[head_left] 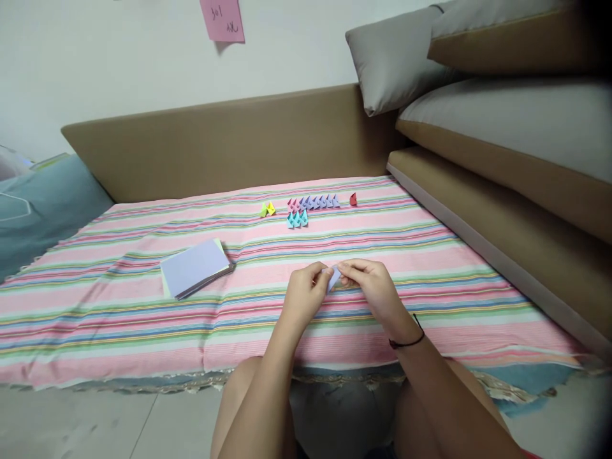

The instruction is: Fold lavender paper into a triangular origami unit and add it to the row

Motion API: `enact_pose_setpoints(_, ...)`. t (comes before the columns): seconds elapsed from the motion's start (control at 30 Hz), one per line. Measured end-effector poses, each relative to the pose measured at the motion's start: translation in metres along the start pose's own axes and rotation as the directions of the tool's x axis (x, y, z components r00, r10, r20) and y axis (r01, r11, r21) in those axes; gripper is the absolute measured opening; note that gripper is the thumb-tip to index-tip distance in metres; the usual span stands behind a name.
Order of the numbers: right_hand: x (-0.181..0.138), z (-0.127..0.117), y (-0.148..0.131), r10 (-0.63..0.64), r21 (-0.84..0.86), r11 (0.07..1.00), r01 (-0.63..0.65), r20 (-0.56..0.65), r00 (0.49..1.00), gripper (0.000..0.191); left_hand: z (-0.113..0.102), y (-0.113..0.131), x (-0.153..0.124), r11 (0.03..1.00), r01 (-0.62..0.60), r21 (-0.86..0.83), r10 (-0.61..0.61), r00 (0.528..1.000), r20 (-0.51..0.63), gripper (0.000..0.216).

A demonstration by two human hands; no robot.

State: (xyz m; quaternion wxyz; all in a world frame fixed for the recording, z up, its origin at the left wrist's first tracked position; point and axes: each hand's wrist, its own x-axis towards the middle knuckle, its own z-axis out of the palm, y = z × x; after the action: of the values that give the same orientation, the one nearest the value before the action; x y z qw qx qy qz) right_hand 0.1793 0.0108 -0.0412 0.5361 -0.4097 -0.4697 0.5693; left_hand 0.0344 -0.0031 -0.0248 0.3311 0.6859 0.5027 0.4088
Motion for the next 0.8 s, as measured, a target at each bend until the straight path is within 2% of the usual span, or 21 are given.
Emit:
enact_pose_setpoints(0.1, 0.002, -0.001, 0.003, 0.015, 0.000, 1.000, -0.015, 0.021, 1.000, 0.033, 0.002, -0.005, 0.002, 0.992, 0.062, -0.114, -0.061, 0.998, 0.013, 0.036)
enact_pose_setpoints(0.23, 0.005, -0.001, 0.009, 0.025, 0.011, 1.000, -0.026, 0.071, 0.997, 0.038, 0.002, -0.012, 0.005, 0.983, 0.087, -0.159, -0.092, 0.995, -0.024, 0.038)
enact_pose_setpoints(0.43, 0.009, 0.000, 0.014, -0.061, 0.014, 0.998, 0.060, 0.070, 0.996, 0.034, 0.008, -0.021, 0.005, 0.950, 0.106, -0.292, -0.111, 0.994, 0.002, 0.031)
enact_pose_setpoints(0.6, 0.007, 0.003, 0.018, -0.118, -0.003, 0.993, 0.120, 0.142, 0.983, 0.032, 0.004, -0.027, 0.002, 0.947, 0.062, -0.314, -0.091, 0.993, -0.078, 0.025)
enact_pose_setpoints(0.8, 0.007, 0.004, 0.019, -0.236, -0.050, 0.969, 0.242, 0.109, 0.966, 0.018, -0.007, -0.020, -0.005, 0.942, -0.018, -0.336, -0.028, 0.991, -0.132, 0.023)
